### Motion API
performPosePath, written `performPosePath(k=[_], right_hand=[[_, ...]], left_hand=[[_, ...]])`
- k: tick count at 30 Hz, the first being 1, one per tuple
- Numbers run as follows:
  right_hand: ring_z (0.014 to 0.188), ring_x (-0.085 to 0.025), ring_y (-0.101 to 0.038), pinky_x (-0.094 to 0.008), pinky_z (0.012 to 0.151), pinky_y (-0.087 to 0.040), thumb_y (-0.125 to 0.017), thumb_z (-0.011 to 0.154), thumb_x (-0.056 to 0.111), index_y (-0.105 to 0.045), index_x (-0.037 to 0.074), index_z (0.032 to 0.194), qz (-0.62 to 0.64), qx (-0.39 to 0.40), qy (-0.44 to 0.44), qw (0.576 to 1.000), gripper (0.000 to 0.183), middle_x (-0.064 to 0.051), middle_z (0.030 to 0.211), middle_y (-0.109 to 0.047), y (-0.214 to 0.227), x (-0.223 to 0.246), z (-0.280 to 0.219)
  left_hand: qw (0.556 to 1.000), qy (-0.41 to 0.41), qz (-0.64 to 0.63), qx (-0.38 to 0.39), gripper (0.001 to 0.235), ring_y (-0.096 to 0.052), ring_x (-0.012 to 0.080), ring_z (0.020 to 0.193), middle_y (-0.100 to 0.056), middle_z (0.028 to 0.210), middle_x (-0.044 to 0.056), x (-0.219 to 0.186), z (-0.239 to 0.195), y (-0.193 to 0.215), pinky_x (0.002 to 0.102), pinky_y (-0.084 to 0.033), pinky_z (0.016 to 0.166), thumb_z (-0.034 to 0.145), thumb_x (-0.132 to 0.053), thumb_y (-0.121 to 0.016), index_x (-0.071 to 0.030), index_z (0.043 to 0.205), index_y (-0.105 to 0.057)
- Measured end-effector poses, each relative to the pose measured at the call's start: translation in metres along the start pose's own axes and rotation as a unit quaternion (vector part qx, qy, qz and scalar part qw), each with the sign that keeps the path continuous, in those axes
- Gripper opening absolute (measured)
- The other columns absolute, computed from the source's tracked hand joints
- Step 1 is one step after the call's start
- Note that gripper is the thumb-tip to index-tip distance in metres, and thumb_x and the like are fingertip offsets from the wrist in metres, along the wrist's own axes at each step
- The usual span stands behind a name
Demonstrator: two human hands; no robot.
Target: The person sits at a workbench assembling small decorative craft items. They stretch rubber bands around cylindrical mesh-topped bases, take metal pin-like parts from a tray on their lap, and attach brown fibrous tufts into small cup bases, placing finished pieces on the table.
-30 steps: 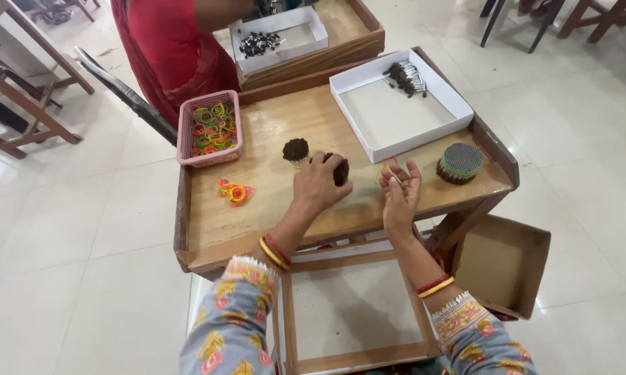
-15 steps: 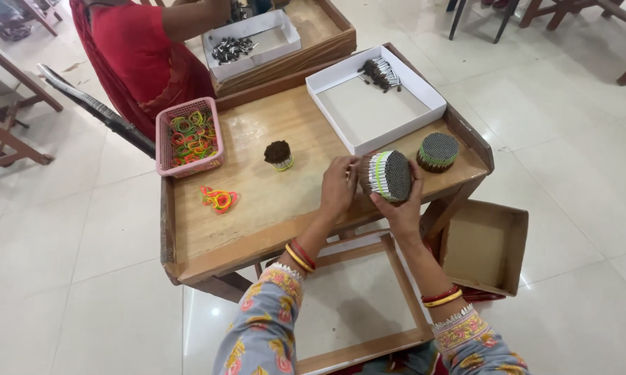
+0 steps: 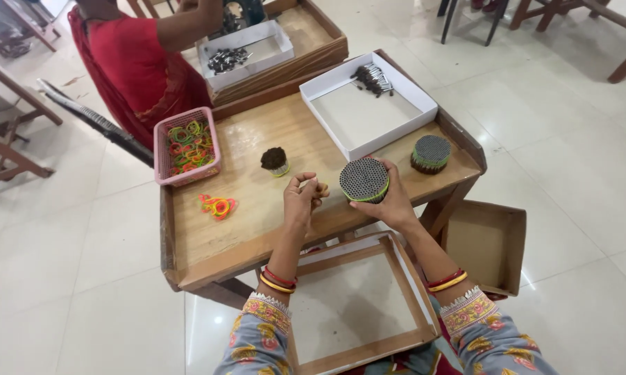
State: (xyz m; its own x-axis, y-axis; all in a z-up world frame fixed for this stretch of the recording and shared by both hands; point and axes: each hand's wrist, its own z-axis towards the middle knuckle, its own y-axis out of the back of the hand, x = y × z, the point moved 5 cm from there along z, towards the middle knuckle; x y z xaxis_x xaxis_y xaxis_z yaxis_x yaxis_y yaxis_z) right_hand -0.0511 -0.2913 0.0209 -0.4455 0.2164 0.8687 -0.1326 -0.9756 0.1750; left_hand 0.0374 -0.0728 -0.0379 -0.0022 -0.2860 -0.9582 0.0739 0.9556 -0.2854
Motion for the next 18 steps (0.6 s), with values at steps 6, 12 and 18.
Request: performPosePath(k=[6, 12, 18], right_hand=[[0.127, -0.027, -0.061, -0.038, 0.108, -0.048, -0.097, 0.059, 0.027, -0.039, 0.010, 0.148, -0.120, 0.041, -0.062, 0.990, 0.108, -0.014, 0.135, -0.061, -0.034, 0.018, 0.005], [0.128, -0.031, -0.060, -0.040, 0.107, -0.048, -0.097, 0.058, 0.029, -0.038, 0.007, 0.147, -0.128, 0.058, -0.033, 0.990, 0.109, -0.017, 0.135, -0.059, -0.052, 0.015, 0.005], [0.129, -0.033, -0.057, -0.042, 0.109, -0.046, -0.098, 0.058, 0.031, -0.037, 0.007, 0.148, -0.163, 0.073, -0.042, 0.983, 0.111, -0.019, 0.137, -0.057, -0.056, 0.015, 0.009]], left_hand=[[0.963, -0.131, 0.232, -0.041, 0.021, -0.071, 0.0112, 0.081, -0.078, 0.092, 0.008, -0.055, -0.044, 0.021, 0.021, -0.053, 0.067, 0.103, -0.013, -0.058, -0.005, 0.121, -0.065], [0.998, -0.044, 0.033, 0.042, 0.025, -0.072, 0.0128, 0.086, -0.076, 0.107, 0.004, -0.043, -0.030, 0.034, 0.024, -0.051, 0.067, 0.105, -0.012, -0.050, -0.005, 0.126, -0.063], [0.935, -0.251, 0.249, 0.004, 0.027, -0.072, 0.0153, 0.100, -0.077, 0.112, 0.008, -0.062, -0.045, 0.035, 0.027, -0.056, 0.080, 0.105, -0.007, -0.057, -0.006, 0.129, -0.068]])
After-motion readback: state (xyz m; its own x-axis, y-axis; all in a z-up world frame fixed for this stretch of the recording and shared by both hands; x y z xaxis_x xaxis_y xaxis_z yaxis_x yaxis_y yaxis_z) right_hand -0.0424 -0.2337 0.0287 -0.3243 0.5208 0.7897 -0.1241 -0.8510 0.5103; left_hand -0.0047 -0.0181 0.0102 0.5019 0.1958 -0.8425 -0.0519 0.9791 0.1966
